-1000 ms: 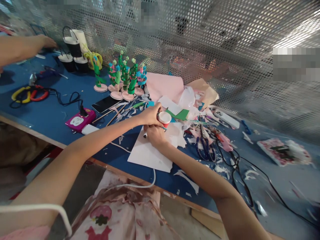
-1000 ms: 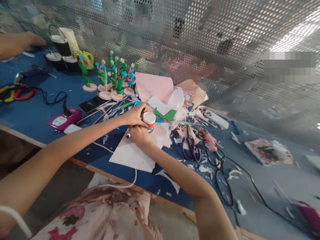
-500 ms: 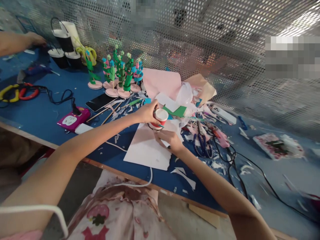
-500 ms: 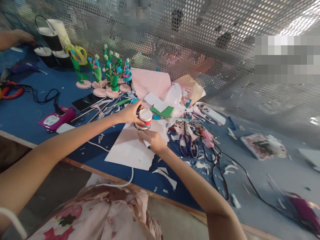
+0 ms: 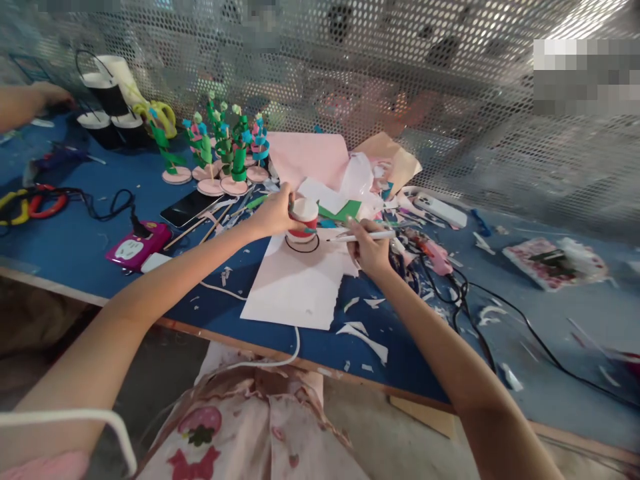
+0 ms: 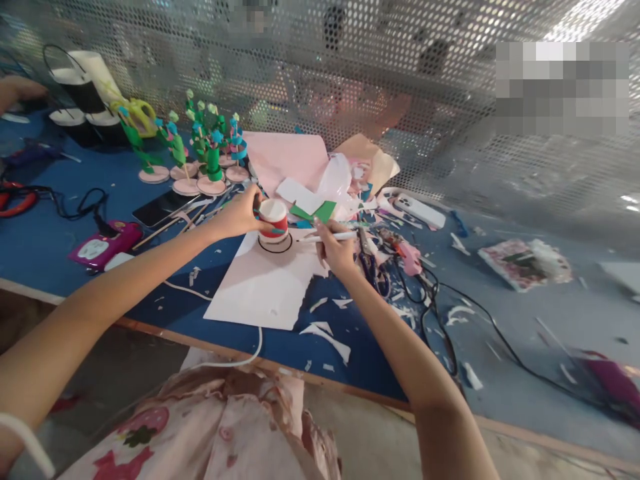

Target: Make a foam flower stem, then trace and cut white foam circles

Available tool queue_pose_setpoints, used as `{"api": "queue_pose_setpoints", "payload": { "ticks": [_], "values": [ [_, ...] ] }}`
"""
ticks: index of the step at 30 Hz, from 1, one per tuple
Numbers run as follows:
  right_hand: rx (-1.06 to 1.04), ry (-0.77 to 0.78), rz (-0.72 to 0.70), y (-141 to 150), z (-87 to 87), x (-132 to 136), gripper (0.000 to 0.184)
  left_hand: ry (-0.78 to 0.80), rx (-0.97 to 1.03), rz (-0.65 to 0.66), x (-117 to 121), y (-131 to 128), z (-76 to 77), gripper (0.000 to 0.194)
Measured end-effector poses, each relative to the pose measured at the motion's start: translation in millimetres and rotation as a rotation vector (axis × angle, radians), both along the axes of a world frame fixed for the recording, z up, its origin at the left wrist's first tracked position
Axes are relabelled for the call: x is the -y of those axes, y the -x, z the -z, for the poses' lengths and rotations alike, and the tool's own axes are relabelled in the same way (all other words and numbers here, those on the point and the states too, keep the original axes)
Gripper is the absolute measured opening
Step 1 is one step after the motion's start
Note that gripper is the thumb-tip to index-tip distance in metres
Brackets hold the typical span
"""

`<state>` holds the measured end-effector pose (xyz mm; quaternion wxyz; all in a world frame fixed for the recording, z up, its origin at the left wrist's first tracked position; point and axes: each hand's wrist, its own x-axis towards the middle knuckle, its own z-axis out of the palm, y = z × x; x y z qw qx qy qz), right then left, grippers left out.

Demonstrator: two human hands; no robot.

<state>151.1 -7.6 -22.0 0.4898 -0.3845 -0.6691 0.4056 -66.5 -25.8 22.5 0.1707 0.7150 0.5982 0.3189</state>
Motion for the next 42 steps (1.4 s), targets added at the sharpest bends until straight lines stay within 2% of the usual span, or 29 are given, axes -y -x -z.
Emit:
{"api": "queue_pose_setpoints", "payload": {
  "ticks": [3, 8, 11, 14, 16, 21, 23, 34, 39, 42],
  "values": [
    [-0.126, 0.057, 0.047, -2, -6.1, -2, 0.040, -0.121, -0.072, -0.146, -7, 14, -3.8, 0.049],
    [-0.246, 0.094, 0.056, 2, -17.0, 1, 0.038, -0.247, -0.229, -0.299, -24, 39, 6.6, 0.058],
    [-0.323, 0.119, 0.008, 3, -25.3, 6, 0.037, -0.419, -0.300, -0.209, -23, 37, 10.0, 0.042],
    [-0.427, 0.180, -0.117, 1, -34.6, 9, 0.041, -0.504, -0.317, -0.066, -13, 27, 4.0, 0.029],
    [-0.462, 0.192, -0.154, 0, -40.0, 11, 0.038, -0.472, -0.297, -0.017, -5, 21, -4.2, 0.027],
    [-0.384, 0.174, -0.134, 3, -47.0, 18, 0.028, -0.110, -0.172, 0.233, 9, 12, -22.6, 0.012],
    [-0.333, 0.177, -0.119, 5, -47.4, 22, 0.028, -0.049, -0.134, 0.316, 12, 8, -25.4, 0.010],
    [-0.292, 0.156, -0.184, 7, -46.4, 32, 0.028, -0.133, -0.186, 0.430, 13, 3, -22.0, 0.018],
    [-0.167, 0.174, -0.192, 5, -44.9, 31, 0.036, -0.029, -0.008, 0.461, 18, 5, -28.7, 0.037],
    [-0.029, 0.132, -0.183, 6, -40.4, 35, 0.035, -0.018, -0.013, 0.461, 22, 3, -26.3, 0.037]
  ]
}}
